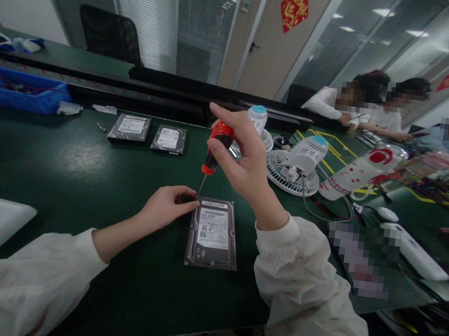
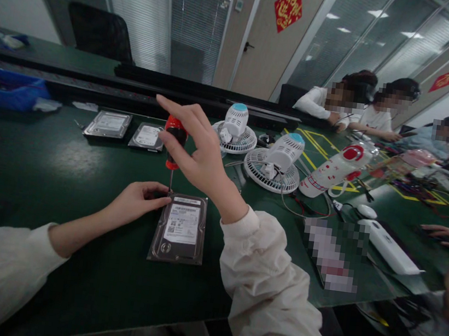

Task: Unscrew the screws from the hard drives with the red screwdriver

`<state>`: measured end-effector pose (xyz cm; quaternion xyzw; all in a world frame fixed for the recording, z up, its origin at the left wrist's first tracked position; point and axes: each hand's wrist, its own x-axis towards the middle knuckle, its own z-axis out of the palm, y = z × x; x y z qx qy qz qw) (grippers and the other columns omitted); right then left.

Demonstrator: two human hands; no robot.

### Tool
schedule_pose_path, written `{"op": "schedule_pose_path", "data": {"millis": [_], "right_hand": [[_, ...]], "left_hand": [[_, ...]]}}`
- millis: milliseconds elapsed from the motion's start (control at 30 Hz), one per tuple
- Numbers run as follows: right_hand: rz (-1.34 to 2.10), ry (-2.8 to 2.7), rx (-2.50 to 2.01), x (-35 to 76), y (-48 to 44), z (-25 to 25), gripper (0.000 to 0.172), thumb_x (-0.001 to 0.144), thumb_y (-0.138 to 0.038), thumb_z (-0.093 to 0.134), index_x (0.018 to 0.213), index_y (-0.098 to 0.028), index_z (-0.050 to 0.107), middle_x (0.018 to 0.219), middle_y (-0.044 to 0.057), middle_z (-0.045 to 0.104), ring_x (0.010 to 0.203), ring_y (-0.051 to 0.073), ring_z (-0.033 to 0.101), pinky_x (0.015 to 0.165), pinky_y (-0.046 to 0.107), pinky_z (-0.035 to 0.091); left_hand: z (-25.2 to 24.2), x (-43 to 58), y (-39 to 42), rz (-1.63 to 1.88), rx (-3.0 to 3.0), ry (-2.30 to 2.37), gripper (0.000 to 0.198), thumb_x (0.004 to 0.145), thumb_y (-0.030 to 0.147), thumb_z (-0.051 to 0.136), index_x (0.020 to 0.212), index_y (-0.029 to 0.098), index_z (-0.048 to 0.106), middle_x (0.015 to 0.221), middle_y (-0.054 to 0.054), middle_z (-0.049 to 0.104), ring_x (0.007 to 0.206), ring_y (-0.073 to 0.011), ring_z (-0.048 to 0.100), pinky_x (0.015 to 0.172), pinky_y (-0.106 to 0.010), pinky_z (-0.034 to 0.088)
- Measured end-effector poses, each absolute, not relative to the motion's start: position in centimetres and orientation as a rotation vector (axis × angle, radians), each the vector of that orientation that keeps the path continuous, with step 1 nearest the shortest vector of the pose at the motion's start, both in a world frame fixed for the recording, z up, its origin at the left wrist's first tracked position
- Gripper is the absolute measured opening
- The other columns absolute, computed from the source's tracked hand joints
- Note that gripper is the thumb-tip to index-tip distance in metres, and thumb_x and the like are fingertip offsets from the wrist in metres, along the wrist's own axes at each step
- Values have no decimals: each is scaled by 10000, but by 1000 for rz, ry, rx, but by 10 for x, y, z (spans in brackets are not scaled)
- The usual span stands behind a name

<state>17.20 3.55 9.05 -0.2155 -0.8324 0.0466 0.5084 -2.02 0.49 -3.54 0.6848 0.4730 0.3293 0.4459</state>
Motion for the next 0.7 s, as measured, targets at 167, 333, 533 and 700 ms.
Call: {"op": "schedule_pose_path", "data": {"millis": [167,333,533,700], "right_hand": [[167,-2009,-482,172,35,88,497,1065,-490,374,1473,-235,501,1414,96,635,1225,236,634,1088,503,533],[228,-1954,-420,170,34,88,428,1050,-387,450,1433,-220,541,1389,93,649,1168,213,660,1054,461,560],[136,-1918,-455,169,34,88,381,1016,-441,531,1315,-218,611,1281,91,691,1121,226,673,981,464,590],[135,-1898,-517,169,34,88,370,1026,-436,482,1303,-230,613,1230,88,688,1081,221,665,927,450,603]], "left_hand": [[-36,-20,5,814,1699,1165,414,841,519,733,1120,217,777,1099,-79,804,903,-261,738,847,-425,583],[-38,-20,5,807,1700,1162,414,845,529,726,1115,218,773,1088,-76,804,907,-258,740,852,-417,580],[-37,-20,5,808,1695,1166,420,841,533,726,1118,220,770,1109,-84,802,918,-265,739,837,-419,579],[-36,-21,5,798,1698,1156,422,850,528,723,1130,215,764,1106,-79,800,927,-261,741,857,-423,576]]}}
